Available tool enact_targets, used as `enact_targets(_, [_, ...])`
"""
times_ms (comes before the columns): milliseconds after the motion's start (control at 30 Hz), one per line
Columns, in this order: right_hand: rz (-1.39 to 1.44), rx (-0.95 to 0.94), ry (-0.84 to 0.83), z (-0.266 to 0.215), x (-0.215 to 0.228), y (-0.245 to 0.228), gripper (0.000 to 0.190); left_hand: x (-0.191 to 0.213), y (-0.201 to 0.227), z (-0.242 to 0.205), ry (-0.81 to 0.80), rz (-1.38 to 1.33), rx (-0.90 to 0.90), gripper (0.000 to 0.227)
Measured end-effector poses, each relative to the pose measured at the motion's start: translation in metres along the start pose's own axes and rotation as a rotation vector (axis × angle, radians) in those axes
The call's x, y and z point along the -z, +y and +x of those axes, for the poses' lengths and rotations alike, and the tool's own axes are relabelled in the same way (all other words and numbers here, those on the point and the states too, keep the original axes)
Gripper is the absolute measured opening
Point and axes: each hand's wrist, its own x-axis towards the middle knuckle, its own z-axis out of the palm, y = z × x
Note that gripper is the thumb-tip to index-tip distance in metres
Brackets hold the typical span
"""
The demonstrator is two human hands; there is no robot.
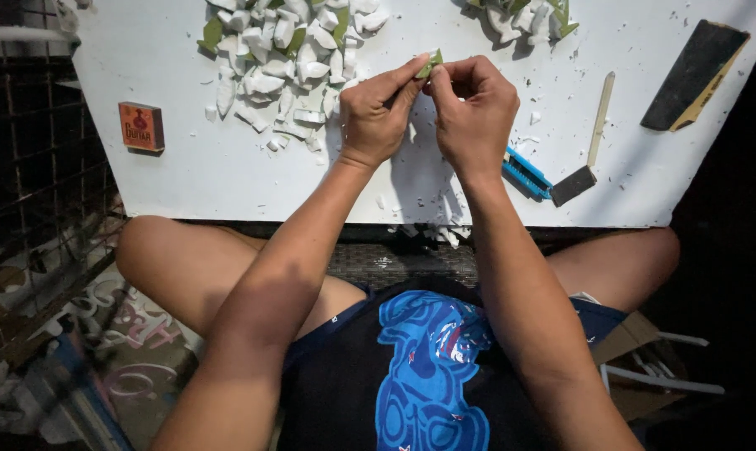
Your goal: Trimming and shaping small pieces of foam using a utility knife on a flat surface.
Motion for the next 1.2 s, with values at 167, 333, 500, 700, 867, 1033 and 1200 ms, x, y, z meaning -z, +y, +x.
enact_targets(167, [-0.130, -0.004, 0.014, 0.000, 0.001, 0.000, 0.012, 0.001, 0.001, -0.001, -0.012, 0.001, 0.017, 0.033])
enact_targets(333, [-0.198, 0.028, 0.024, 0.002, -0.003, 0.000, 0.014, 0.001, 0.002, 0.000, 0.001, -0.008, 0.029, 0.030])
enact_targets(500, [-0.046, -0.056, 0.033, -0.003, 0.007, -0.001, 0.008, -0.004, -0.015, -0.003, -0.028, 0.008, 0.031, 0.028])
enact_targets(700, [-0.398, 0.192, 0.044, 0.007, 0.039, 0.008, 0.003, 0.002, 0.004, 0.002, -0.015, -0.042, 0.069, 0.029])
enact_targets(867, [-0.601, 0.255, -0.038, 0.008, 0.048, 0.029, 0.007, 0.004, 0.007, 0.003, -0.031, -0.033, 0.076, 0.027])
enact_targets(1033, [-0.509, 0.319, -0.037, 0.012, 0.032, 0.028, 0.012, 0.002, 0.001, 0.002, -0.053, -0.019, 0.060, 0.027])
enact_targets(1200, [-0.261, 0.333, -0.130, 0.006, 0.012, -0.007, 0.018, 0.010, 0.014, 0.005, -0.088, -0.003, 0.060, 0.028])
